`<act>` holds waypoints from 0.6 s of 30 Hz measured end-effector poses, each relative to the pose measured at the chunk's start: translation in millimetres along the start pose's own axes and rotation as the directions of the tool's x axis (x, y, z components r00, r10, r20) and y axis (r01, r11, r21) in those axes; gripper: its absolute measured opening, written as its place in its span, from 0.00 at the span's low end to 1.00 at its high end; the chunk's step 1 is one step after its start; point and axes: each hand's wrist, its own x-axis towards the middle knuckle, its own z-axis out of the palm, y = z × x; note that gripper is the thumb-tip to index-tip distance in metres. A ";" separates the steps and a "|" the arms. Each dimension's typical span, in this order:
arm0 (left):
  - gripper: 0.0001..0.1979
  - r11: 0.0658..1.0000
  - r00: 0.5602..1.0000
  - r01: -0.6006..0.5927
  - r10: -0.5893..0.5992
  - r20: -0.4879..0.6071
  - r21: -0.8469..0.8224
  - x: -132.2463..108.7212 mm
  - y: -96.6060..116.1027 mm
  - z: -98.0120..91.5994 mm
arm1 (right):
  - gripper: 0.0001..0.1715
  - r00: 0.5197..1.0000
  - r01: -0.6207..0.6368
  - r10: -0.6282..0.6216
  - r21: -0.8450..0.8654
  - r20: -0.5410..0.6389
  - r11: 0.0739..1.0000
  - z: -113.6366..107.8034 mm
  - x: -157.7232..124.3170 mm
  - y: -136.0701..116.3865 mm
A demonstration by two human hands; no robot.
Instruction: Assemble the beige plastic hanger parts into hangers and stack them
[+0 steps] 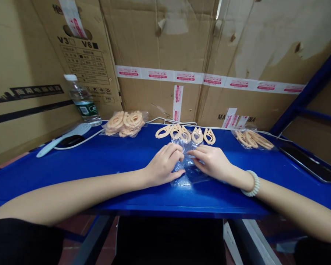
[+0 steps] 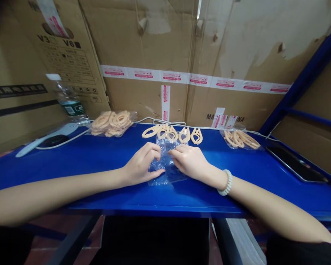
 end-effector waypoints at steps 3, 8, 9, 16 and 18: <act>0.10 0.999 0.999 -0.041 0.042 -0.033 0.025 -0.7 0.8 0.3 | 0.12 0.999 0.020 -0.020 -0.012 -0.028 1.000 0.0 -0.4 -1.9; 0.07 0.999 0.999 -0.032 0.032 -0.011 -0.025 -0.5 -0.2 0.9 | 0.14 0.998 0.003 -0.002 0.012 -0.060 1.000 -3.2 -0.7 -1.8; 0.06 0.999 1.000 -0.028 0.028 0.004 -0.043 -0.4 -0.4 0.8 | 0.14 0.998 0.004 -0.003 0.009 -0.063 1.000 -3.4 -0.6 -1.8; 0.04 0.995 0.999 -0.036 0.033 -0.025 -0.095 -2.4 -1.2 -0.4 | 0.15 0.999 0.050 -0.051 -0.064 -0.006 0.997 -1.2 -0.8 -2.5; 0.02 0.997 0.998 -0.031 0.027 -0.052 -0.075 -3.2 -1.4 -0.6 | 0.15 0.997 0.071 -0.069 -0.079 0.035 0.994 -1.3 -0.7 -3.2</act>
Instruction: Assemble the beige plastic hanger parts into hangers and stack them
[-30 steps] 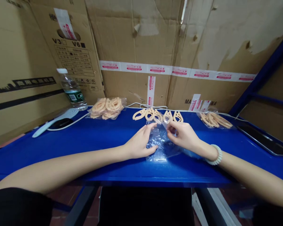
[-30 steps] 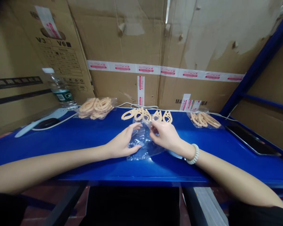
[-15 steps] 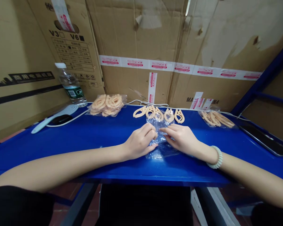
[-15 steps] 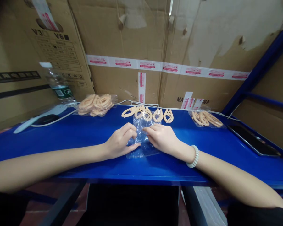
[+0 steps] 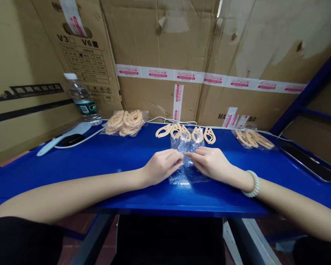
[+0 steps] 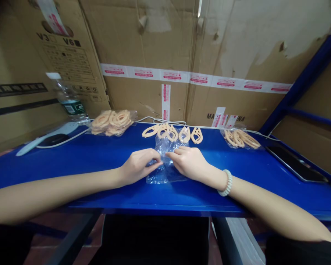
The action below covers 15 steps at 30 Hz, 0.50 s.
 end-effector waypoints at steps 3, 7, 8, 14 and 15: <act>0.03 0.999 1.000 0.013 -0.013 -0.021 0.041 -0.6 -0.2 -0.3 | 0.16 0.998 0.053 -0.054 0.021 0.044 0.998 -2.3 0.7 -3.3; 0.01 0.998 1.000 -0.014 0.015 -0.011 0.053 1.6 -0.9 -0.6 | 0.15 0.998 0.067 -0.070 0.253 0.004 0.965 -10.1 4.7 -3.5; 0.02 0.998 1.000 -0.028 0.029 -0.010 0.062 2.5 -1.1 -0.6 | 0.15 0.999 0.044 -0.035 0.328 -0.032 0.944 -11.9 6.2 1.1; 0.07 0.984 0.992 -0.124 0.119 0.040 0.124 6.3 0.4 -1.2 | 0.18 0.943 -0.290 0.316 0.206 -0.107 0.935 3.9 -0.4 86.6; 0.08 0.982 0.989 -0.139 0.132 0.065 0.124 6.4 1.2 -1.6 | 0.27 0.944 -0.320 0.327 0.119 -0.040 0.940 10.6 -5.4 104.0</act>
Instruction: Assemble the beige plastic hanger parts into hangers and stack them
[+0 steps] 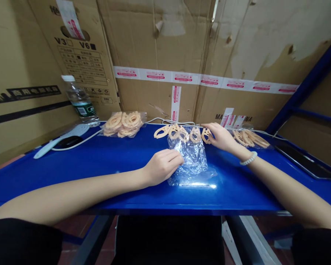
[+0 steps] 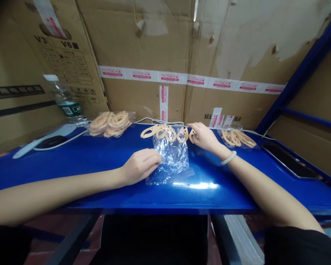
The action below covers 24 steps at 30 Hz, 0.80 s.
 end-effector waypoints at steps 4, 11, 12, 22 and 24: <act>0.13 1.000 0.999 -0.026 0.026 0.036 -0.007 -0.8 1.8 -2.5 | 0.52 0.934 -0.004 0.049 -0.127 0.355 0.992 16.2 -4.3 50.8; 0.12 0.995 0.998 -0.061 0.063 0.022 -0.081 -3.5 -0.9 -2.4 | 0.53 0.852 0.025 0.068 -0.170 0.519 0.985 23.0 0.5 59.4; 0.12 0.994 0.998 -0.061 0.063 0.021 -0.086 -3.3 -0.9 -2.3 | 0.52 0.858 0.035 0.060 -0.175 0.510 0.984 24.0 2.2 60.4; 0.10 0.991 0.997 -0.077 0.078 -0.002 -0.112 -2.4 0.1 -2.2 | 0.36 0.830 -0.001 0.151 -0.270 0.536 0.963 9.6 7.7 54.9; 0.10 0.991 0.997 -0.078 0.079 0.007 -0.109 -2.7 0.3 -1.9 | 0.33 0.809 -0.011 0.158 -0.255 0.566 0.967 -4.1 1.2 49.8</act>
